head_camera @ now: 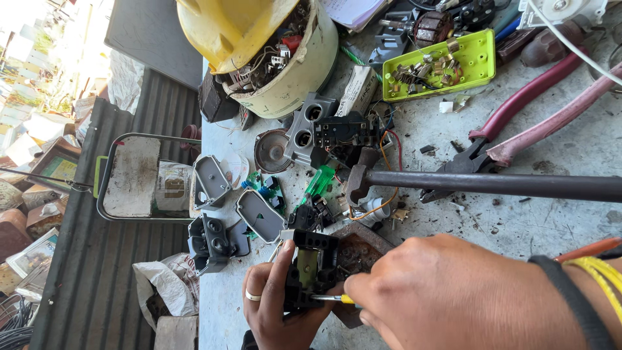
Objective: The person uses a screwdriver to disassemble a small black electronic device on a cluttered workbench. They remove screws, separate the casing, and extract internal components including wires and a circuit board.
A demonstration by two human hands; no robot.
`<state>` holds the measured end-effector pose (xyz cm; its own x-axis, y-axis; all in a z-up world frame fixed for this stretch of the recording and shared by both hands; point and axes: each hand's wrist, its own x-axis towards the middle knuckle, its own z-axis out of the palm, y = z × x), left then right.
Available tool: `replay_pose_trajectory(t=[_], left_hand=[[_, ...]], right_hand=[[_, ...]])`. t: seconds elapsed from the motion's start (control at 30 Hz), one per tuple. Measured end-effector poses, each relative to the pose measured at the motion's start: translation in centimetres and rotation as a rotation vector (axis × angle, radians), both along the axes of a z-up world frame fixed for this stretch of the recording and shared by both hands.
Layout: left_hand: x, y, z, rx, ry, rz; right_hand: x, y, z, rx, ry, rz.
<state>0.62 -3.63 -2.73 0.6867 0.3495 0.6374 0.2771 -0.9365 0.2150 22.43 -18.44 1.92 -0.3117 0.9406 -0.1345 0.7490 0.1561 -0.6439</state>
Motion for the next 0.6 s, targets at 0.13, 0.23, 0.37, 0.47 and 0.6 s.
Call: replay_pose_trajectory(t=[0.13,0.23,0.37,0.47,0.6], left_hand=[[-0.2,-0.2,-0.1,-0.008,0.012,0.024],[-0.4,-0.2,-0.3,-0.016,0.014,0.037],[-0.4,0.0,-0.6,-0.092,-0.038,0.066],[-0.4,0.1,-0.8,-0.104,-0.052,0.079],[-0.5,0.1,-0.8,-0.072,-0.03,0.069]], right_hand=[[-1.1,-1.0,-1.6,0.182,-0.059,0.01],[-2.8,-1.8,-3.2,0.6,-0.227,-0.083],[-3.7,-1.7,-4.9,1.128,-0.633,-0.155],[-3.6,-1.5,-4.7,1.158,-0.663,-0.137],[-2.5,-1.4,-3.2,0.825,-0.323,-0.152]])
